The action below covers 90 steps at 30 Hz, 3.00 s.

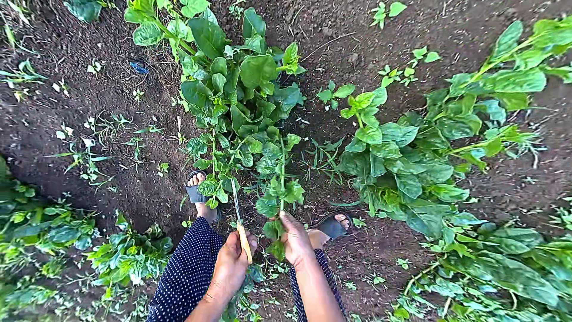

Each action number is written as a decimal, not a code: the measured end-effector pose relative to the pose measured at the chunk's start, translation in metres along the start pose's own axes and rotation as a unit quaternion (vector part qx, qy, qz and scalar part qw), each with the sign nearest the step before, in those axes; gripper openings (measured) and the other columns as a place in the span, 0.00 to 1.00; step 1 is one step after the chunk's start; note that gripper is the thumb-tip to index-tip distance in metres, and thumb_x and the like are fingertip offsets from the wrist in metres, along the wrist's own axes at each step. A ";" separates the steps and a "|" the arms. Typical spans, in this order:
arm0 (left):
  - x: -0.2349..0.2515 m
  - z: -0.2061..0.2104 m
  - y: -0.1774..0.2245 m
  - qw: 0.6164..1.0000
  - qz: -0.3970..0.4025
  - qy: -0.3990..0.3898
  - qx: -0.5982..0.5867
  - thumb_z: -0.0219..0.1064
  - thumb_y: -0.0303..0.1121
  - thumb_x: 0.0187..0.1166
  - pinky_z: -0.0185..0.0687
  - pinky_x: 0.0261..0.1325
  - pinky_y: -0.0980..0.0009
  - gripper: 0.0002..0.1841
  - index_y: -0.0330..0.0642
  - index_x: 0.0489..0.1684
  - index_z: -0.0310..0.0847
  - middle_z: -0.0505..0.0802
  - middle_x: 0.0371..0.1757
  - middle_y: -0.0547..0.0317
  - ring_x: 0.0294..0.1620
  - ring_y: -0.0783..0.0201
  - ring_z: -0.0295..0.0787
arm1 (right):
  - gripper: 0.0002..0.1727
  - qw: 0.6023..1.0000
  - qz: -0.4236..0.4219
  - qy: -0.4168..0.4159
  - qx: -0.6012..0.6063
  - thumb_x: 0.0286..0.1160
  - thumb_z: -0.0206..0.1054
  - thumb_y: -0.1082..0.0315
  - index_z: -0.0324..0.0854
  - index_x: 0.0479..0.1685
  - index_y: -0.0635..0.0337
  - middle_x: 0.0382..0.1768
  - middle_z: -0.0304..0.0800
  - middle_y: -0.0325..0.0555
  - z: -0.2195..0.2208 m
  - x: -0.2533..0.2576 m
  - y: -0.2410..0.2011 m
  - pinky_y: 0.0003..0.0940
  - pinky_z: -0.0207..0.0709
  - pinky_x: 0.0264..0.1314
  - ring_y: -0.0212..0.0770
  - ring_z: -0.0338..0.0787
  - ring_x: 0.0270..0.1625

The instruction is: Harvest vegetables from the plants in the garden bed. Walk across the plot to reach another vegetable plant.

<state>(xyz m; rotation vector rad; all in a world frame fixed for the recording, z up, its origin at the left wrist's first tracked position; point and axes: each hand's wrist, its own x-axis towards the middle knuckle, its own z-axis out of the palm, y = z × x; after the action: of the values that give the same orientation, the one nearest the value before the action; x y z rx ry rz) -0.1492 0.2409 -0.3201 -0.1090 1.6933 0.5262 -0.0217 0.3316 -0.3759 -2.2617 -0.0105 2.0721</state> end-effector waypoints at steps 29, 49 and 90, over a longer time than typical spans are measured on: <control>0.164 0.025 0.204 0.895 -0.249 -0.175 0.328 0.47 0.56 0.93 0.83 0.46 0.64 0.27 0.37 0.60 0.76 0.89 0.42 0.48 0.38 0.59 0.87 | 0.17 0.930 -0.209 0.002 -0.302 0.91 0.54 0.66 0.83 0.58 0.70 0.40 0.90 0.49 -0.035 0.023 0.036 0.39 0.78 0.53 0.37 0.86 0.42; 0.106 -0.136 0.028 0.983 -0.031 0.141 0.113 0.66 0.28 0.83 0.83 0.67 0.58 0.28 0.28 0.80 0.62 0.86 0.69 0.39 0.64 0.55 0.88 | 0.18 0.890 -0.043 -0.333 0.309 0.68 0.74 0.62 0.92 0.59 0.44 0.61 0.93 0.44 -0.100 -0.044 0.058 0.34 0.92 0.47 0.39 0.96 0.51; 0.027 0.041 0.053 0.865 0.411 0.171 0.232 0.71 0.21 0.60 0.92 0.43 0.56 0.04 0.35 0.30 0.87 0.96 0.30 0.49 0.36 0.51 0.98 | 0.22 0.943 0.033 -0.205 0.260 0.88 0.49 0.53 0.82 0.48 0.60 0.36 0.93 0.45 0.020 0.021 -0.035 0.38 0.89 0.49 0.41 0.95 0.41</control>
<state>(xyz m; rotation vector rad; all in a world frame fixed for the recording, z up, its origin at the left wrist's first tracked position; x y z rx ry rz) -0.1360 0.3103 -0.3348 0.9652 2.1394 0.7269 -0.0382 0.3682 -0.3962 -1.5260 0.5282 2.2035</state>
